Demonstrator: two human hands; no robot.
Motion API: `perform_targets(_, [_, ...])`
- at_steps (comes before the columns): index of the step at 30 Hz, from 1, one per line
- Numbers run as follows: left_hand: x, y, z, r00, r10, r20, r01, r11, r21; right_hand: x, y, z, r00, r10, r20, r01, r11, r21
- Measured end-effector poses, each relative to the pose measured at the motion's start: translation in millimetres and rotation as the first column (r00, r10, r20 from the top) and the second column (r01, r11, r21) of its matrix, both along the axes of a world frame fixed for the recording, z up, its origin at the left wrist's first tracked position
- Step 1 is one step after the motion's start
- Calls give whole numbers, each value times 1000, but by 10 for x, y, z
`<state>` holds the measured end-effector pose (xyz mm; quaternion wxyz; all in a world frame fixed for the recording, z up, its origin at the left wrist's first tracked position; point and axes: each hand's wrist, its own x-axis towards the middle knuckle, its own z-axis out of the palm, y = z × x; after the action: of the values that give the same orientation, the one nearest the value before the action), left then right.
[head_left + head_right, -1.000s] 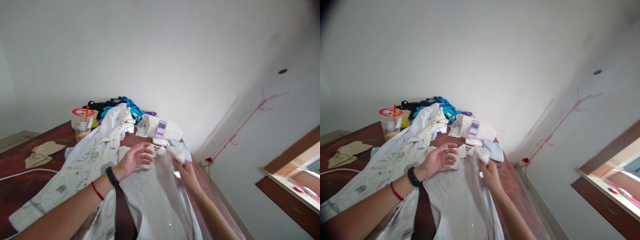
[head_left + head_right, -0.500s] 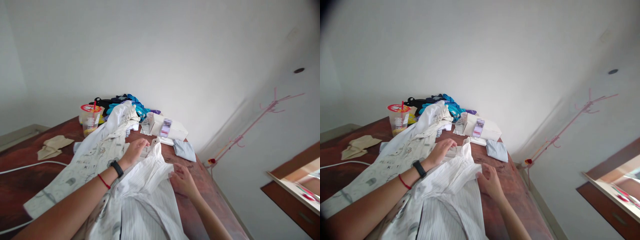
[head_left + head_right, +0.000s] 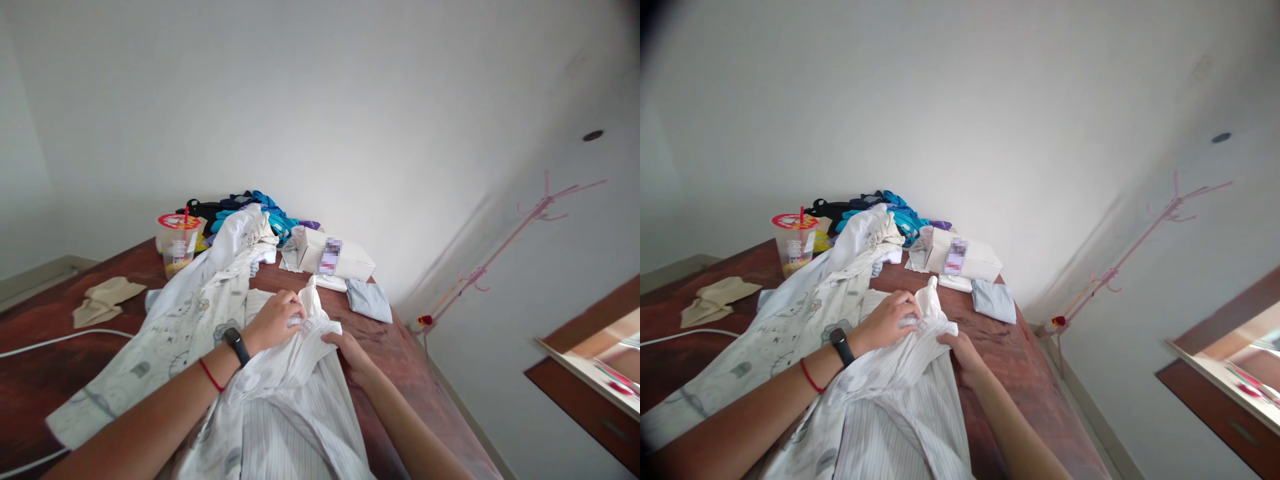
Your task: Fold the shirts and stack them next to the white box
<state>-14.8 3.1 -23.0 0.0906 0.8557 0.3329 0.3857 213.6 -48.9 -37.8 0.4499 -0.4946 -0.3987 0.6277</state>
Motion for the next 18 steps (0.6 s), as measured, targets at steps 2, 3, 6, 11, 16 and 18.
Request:
perform_targets(2, [-1,-11,46,999,-13,35,13,1000,-19,16,57,18,990,-137,23,137,990,22])
perform_targets(3, [5,-26,75,997,-40,73,44,997,-58,42,92,43,975,-216,44,214,976,45])
perform_targets(6, [41,-82,140,954,-134,270,213,934,-288,142,195,174,896,-431,109,409,895,176])
perform_targets(11, [71,-125,104,840,-110,531,519,443,-731,32,220,406,836,-479,268,305,811,499])
perform_targets(16, [26,-119,83,803,-19,596,593,118,-796,-472,150,343,905,-113,411,-140,832,537])
perform_targets(18, [24,-116,102,800,31,599,592,112,-798,-613,157,272,947,54,315,-207,855,475])
